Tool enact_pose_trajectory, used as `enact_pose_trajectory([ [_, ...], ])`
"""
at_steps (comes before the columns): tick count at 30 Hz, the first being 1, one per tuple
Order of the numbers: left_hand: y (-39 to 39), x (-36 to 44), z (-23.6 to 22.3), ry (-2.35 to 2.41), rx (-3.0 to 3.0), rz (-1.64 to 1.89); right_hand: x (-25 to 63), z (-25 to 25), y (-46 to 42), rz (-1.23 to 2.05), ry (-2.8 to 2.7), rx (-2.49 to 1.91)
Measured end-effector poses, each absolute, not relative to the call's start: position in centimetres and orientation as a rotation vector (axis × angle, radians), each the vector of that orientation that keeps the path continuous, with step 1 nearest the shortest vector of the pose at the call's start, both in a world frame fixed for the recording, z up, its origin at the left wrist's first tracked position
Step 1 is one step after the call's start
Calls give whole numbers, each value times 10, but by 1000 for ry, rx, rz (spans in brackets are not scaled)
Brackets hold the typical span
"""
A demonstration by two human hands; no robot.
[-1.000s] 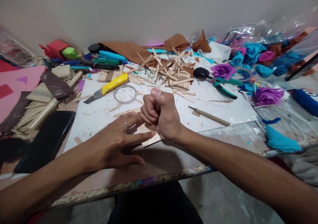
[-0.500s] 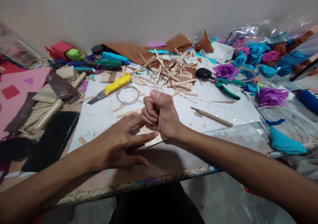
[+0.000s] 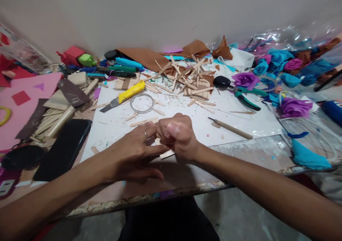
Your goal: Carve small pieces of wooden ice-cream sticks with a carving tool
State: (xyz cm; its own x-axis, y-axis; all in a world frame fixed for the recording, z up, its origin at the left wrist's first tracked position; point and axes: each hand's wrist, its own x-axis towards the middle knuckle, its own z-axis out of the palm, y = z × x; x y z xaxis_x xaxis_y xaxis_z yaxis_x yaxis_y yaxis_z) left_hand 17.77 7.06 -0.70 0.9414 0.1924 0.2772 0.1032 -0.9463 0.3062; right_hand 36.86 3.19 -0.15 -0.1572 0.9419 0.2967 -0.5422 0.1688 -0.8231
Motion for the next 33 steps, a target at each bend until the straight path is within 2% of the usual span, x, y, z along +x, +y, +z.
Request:
enact_pose_trajectory([
  [6, 69, 179, 2, 280, 2806, 315, 367, -6, 27, 1376, -1057, -460],
  [18, 68, 179, 4, 299, 2871, 302, 363, 2, 27, 1339, -965, -667],
  [23, 67, 178, -6, 281, 2874, 296, 365, 35, 22, 1253, -955, -721],
  [27, 64, 179, -9, 308, 2885, 385, 379, 65, 20, 1014, -1023, -612],
  [33, 68, 178, -14, 230, 2815, 561, 389, 38, 41, 1388, -1116, -468],
])
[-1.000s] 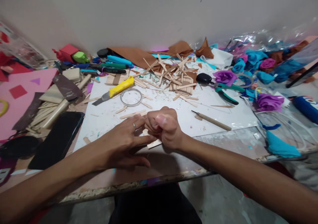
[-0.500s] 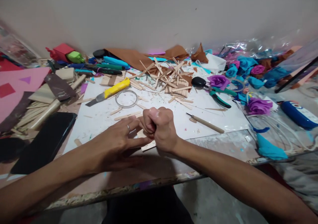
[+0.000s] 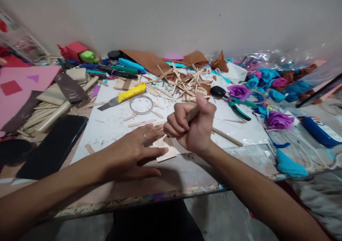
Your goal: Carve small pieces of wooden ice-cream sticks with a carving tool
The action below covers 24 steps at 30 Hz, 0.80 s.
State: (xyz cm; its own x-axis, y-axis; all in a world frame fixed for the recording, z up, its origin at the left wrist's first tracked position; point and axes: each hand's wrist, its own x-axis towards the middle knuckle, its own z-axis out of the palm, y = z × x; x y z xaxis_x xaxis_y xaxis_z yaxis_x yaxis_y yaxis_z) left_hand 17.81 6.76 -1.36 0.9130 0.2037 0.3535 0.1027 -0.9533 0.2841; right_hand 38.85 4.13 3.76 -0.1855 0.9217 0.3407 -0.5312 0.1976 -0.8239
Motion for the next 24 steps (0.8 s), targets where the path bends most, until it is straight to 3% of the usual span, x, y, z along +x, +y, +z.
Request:
enact_pose_trajectory([
  [13, 79, 178, -21, 169, 2628, 651, 400, 9, 55, 1616, -1141, -297],
  [24, 84, 181, -23, 42, 2544, 767, 397, 11, 48, 1598, -1170, -301],
])
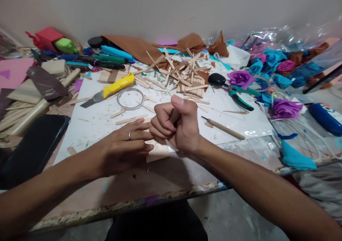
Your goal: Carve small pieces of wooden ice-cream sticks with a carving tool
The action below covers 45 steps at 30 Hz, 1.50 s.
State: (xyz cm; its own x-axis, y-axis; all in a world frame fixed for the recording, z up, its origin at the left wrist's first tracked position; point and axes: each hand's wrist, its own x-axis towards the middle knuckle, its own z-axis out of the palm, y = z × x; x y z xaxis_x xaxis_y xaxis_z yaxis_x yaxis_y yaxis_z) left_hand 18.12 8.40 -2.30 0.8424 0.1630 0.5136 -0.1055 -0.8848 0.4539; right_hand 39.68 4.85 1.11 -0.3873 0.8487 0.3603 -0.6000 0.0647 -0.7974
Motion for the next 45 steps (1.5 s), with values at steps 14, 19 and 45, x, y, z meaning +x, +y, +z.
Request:
enact_pose_trajectory([
  [14, 87, 175, -17, 106, 2569, 505, 395, 19, 44, 1582, -1225, -446],
  [19, 86, 175, -14, 107, 2554, 500, 394, 18, 44, 1583, -1220, -440],
  [45, 53, 186, -12, 452, 2925, 542, 389, 13, 44, 1585, -1318, -366],
])
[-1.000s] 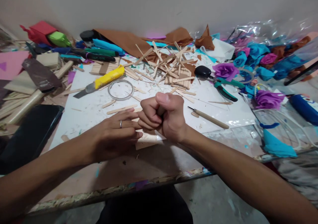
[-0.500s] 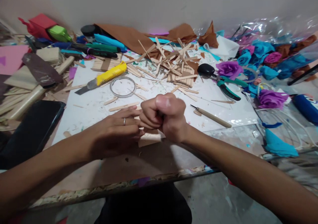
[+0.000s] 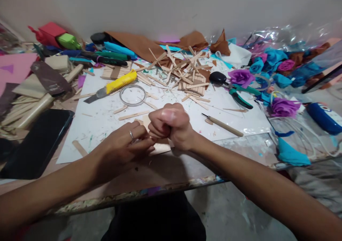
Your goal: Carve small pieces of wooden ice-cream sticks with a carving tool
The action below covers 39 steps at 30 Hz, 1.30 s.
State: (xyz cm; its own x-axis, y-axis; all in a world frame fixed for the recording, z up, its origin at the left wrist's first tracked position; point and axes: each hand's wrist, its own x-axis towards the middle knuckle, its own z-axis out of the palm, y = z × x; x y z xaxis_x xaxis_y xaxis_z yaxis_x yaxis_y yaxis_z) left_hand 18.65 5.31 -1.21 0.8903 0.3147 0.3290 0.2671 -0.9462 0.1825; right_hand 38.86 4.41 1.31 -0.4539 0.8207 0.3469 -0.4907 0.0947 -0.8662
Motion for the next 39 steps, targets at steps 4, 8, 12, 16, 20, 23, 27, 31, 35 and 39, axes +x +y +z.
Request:
enact_pose_trajectory([
  [4, 45, 186, -12, 599, 2823, 361, 384, 13, 37, 1543, -1265, -390],
  [8, 41, 186, -13, 641, 2685, 335, 394, 9, 41, 1591, -1283, -358],
  [12, 40, 188, -13, 743, 2452, 416, 404, 8, 52, 1697, -1205, -355],
  [16, 39, 193, -5, 963, 2172, 350, 403, 14, 51, 1676, -1161, -381],
  [20, 35, 194, -1, 1028, 2030, 307, 401, 26, 42, 1557, -1114, -393],
  [23, 33, 192, -4, 1011, 2020, 325, 400, 26, 40, 1524, -1098, -360],
  [27, 32, 192, -9, 1075, 2027, 334, 399, 17, 43, 1626, -1175, -382],
  [31, 31, 194, -6, 1076, 2032, 306, 400, 14, 46, 1612, -1243, -335],
  [35, 31, 195, -2, 1047, 1991, 314, 401, 16, 46, 1617, -1302, -317],
  [39, 31, 193, -3, 999, 2039, 341, 401, 18, 44, 1613, -1326, -351],
])
